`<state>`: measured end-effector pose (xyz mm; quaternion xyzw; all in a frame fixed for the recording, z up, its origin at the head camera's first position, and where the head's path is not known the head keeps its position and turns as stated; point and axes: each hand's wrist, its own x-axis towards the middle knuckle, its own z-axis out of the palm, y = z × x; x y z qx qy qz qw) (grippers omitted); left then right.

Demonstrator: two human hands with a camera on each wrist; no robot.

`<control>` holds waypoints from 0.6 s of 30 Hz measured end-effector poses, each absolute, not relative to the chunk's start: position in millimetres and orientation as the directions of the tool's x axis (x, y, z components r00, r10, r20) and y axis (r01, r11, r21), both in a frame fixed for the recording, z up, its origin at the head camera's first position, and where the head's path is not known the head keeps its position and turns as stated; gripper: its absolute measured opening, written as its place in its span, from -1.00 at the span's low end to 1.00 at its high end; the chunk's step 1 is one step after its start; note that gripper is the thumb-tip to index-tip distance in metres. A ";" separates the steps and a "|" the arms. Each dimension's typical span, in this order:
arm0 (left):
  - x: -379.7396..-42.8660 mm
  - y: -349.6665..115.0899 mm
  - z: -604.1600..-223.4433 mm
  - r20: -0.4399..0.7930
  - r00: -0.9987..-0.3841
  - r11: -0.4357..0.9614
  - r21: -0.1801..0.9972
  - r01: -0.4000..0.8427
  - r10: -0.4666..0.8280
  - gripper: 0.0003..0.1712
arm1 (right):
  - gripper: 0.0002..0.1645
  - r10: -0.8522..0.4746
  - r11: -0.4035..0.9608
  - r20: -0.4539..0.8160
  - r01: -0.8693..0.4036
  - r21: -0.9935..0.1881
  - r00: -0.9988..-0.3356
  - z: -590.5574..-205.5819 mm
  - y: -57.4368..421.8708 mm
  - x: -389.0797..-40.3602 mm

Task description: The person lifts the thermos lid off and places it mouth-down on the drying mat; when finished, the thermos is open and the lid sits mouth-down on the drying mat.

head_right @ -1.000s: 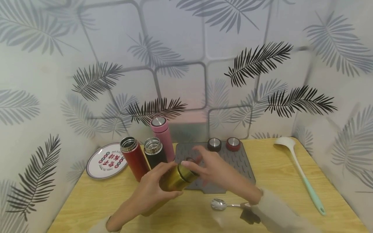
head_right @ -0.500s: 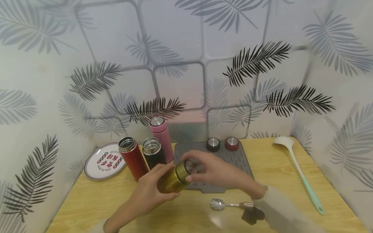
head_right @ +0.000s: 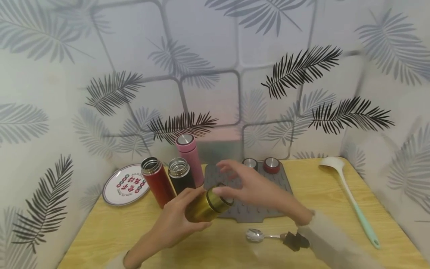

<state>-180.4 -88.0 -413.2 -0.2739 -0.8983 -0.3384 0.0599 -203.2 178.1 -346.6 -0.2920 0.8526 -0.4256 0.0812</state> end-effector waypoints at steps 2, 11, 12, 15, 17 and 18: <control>-180.0 -88.3 -413.2 0.286 -0.844 0.620 0.579 0.529 0.453 -0.17 | -0.22 -0.535 0.505 0.056 -0.372 -0.779 -0.843 -345.2 177.6 -202.6; -177.6 -86.3 -417.0 0.272 -0.837 0.609 0.585 0.535 0.474 -0.18 | -0.22 -0.524 0.520 -0.144 -0.181 -0.835 -0.840 -352.7 171.3 -198.1; -177.2 -85.9 -417.3 0.268 -0.837 0.607 0.588 0.534 0.477 -0.17 | -0.24 -0.529 0.515 -0.150 -0.176 -0.839 -0.835 -352.5 172.0 -197.3; -177.1 -85.7 -418.3 0.265 -0.840 0.607 0.592 0.530 0.474 -0.16 | -0.28 -0.574 0.477 -0.117 -0.215 -0.852 -0.810 -352.0 175.1 -196.7; -177.1 -86.0 -418.3 0.263 -0.845 0.607 0.599 0.522 0.467 -0.16 | -0.29 -0.617 0.449 -0.050 -0.300 -0.842 -0.785 -352.8 177.8 -197.9; -176.9 -86.3 -418.0 0.260 -0.848 0.605 0.606 0.516 0.463 -0.16 | -0.30 -0.639 0.432 -0.012 -0.346 -0.833 -0.769 -353.8 179.0 -199.0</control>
